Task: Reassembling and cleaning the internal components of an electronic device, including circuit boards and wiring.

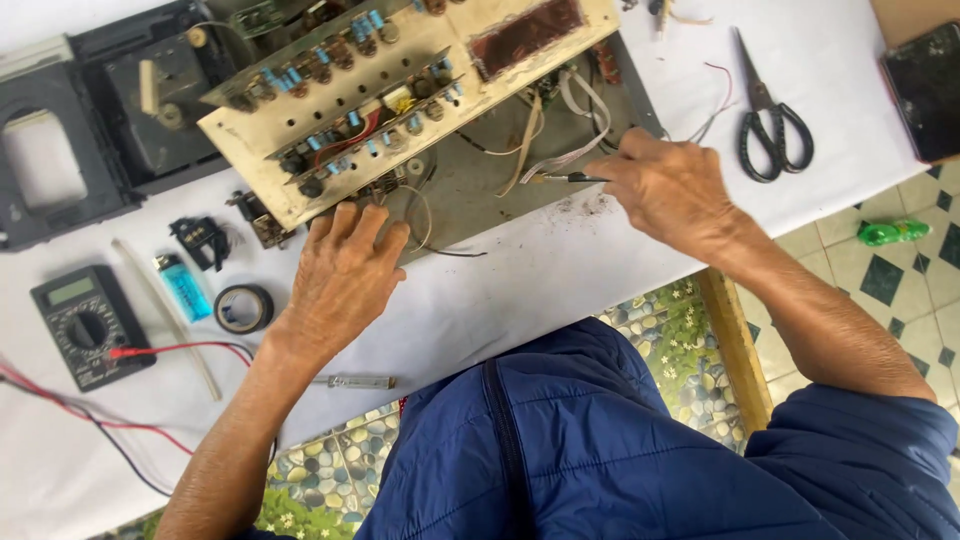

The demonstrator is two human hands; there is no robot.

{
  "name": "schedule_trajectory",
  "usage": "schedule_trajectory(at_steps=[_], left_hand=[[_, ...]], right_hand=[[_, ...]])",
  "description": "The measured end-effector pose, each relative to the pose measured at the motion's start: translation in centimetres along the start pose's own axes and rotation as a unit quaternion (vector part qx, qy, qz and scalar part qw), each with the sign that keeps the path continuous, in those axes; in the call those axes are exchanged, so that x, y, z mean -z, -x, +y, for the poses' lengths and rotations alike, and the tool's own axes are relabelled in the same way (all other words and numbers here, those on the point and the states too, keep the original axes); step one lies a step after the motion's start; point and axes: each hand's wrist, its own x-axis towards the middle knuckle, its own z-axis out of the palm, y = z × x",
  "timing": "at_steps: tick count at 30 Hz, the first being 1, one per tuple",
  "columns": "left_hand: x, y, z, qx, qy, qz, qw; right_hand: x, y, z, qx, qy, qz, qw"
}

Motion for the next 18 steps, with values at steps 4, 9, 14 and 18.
schedule_trajectory(at_steps=[4,9,14,18], left_hand=[[0.3,3.2,-0.3,0.032,-0.02,0.002,0.999],[0.2,5.1,-0.9,0.044,-0.042,0.008,0.998],[-0.2,5.4,-1.1,0.048,-0.049,0.063,0.996],[-1.0,6.4,-2.1,0.052,-0.111,0.047,0.991]], right_hand=[[1.0,-0.5,-1.2,0.037,0.037,-0.019,0.998],[2.5,0.0,-1.0,0.038,0.064,-0.044,0.996],[1.4,-0.1,-1.3,0.053,0.064,-0.049,0.995],[1.8,0.9,1.1,0.078,0.129,-0.091,0.984]])
